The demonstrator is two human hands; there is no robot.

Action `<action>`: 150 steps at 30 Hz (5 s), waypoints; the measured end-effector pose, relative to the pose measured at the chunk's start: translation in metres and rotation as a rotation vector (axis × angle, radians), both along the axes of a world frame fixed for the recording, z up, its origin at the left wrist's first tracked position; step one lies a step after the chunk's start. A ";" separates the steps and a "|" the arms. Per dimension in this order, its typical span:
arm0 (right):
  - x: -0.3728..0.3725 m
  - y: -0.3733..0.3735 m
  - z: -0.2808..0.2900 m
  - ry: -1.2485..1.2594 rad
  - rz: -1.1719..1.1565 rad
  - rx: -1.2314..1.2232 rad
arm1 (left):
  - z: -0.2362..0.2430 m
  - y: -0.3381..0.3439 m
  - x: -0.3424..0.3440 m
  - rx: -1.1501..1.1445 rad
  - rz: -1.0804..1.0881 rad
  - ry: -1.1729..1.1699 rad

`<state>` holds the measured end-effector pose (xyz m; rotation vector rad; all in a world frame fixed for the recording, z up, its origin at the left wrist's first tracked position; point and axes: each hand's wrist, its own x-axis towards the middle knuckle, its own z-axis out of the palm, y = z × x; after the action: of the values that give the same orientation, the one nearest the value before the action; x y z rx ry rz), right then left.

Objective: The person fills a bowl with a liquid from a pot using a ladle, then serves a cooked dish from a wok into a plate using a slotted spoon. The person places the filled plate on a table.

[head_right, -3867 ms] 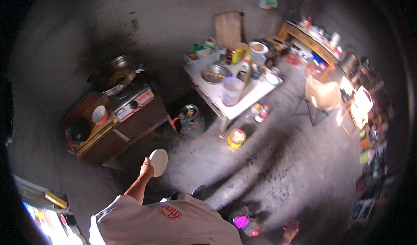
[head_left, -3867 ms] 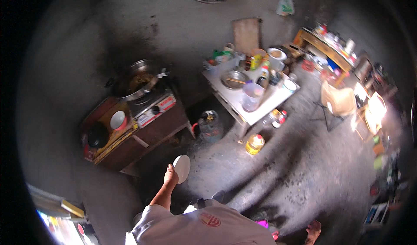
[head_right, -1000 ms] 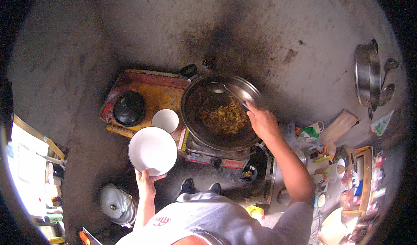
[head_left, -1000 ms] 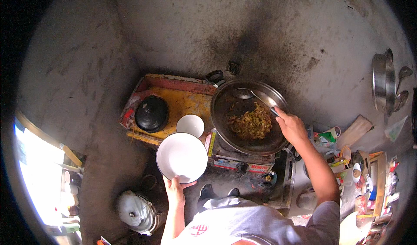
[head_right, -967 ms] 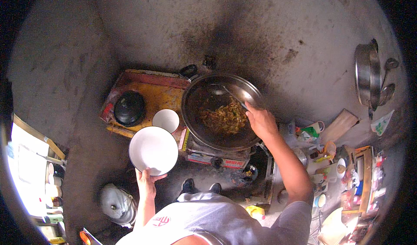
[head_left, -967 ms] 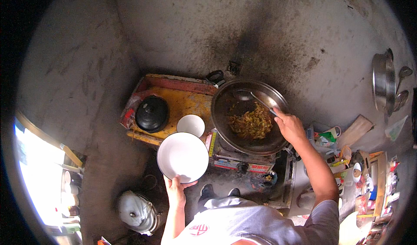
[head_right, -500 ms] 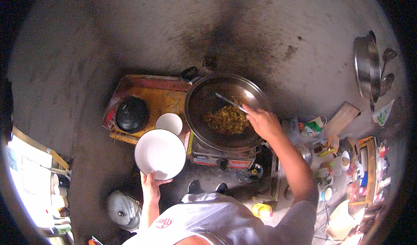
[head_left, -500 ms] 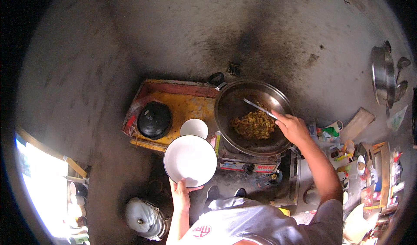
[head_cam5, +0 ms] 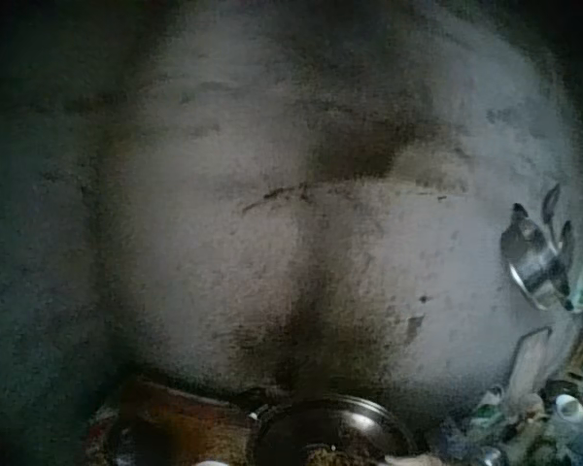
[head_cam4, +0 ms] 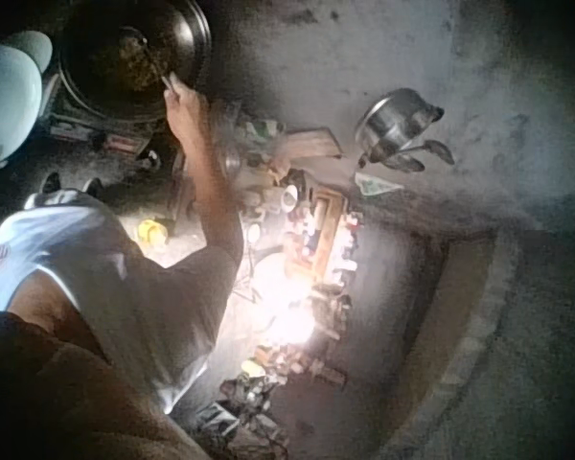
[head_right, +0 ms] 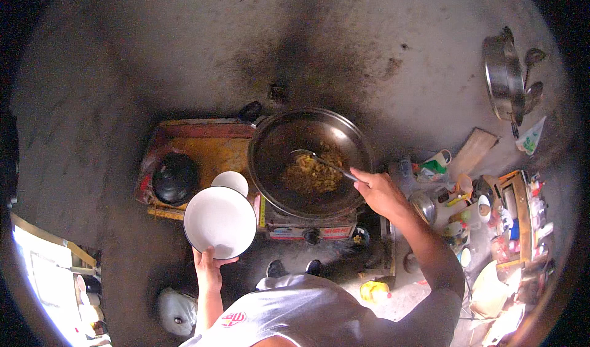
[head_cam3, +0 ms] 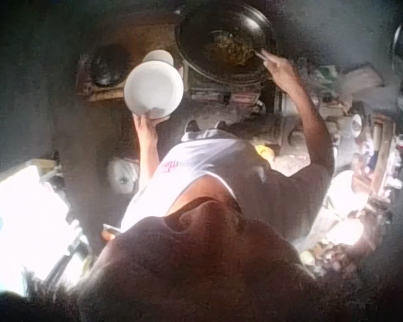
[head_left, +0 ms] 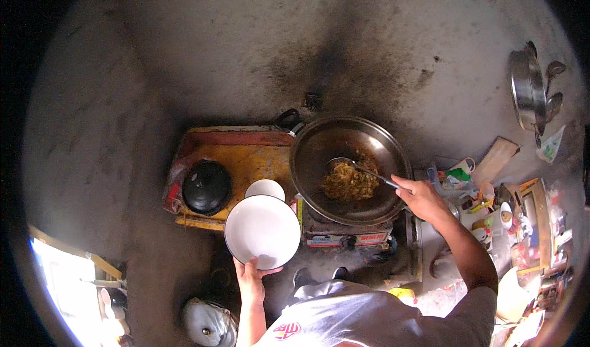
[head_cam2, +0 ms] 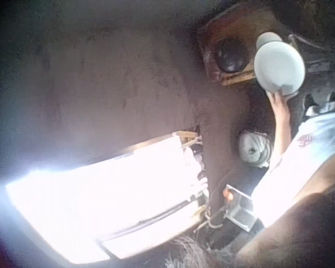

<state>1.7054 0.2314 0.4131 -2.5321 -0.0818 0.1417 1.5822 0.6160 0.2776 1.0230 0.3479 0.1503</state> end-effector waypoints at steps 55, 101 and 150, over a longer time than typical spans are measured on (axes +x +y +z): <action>-0.015 0.048 -0.029 0.851 -0.582 1.075 | 0.051 0.027 0.077 0.096 -0.043 -0.049; -0.042 -0.007 0.009 -0.059 -0.208 0.456 | 0.076 -0.033 0.088 -0.208 -0.247 -0.109; -0.087 0.028 0.115 0.443 -0.267 1.046 | 0.084 -0.049 0.090 -0.180 -0.484 -0.148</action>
<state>1.6181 0.2593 0.5276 -1.4102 0.2864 0.4205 1.6721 0.5670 0.3616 0.8853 -0.0266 -0.2373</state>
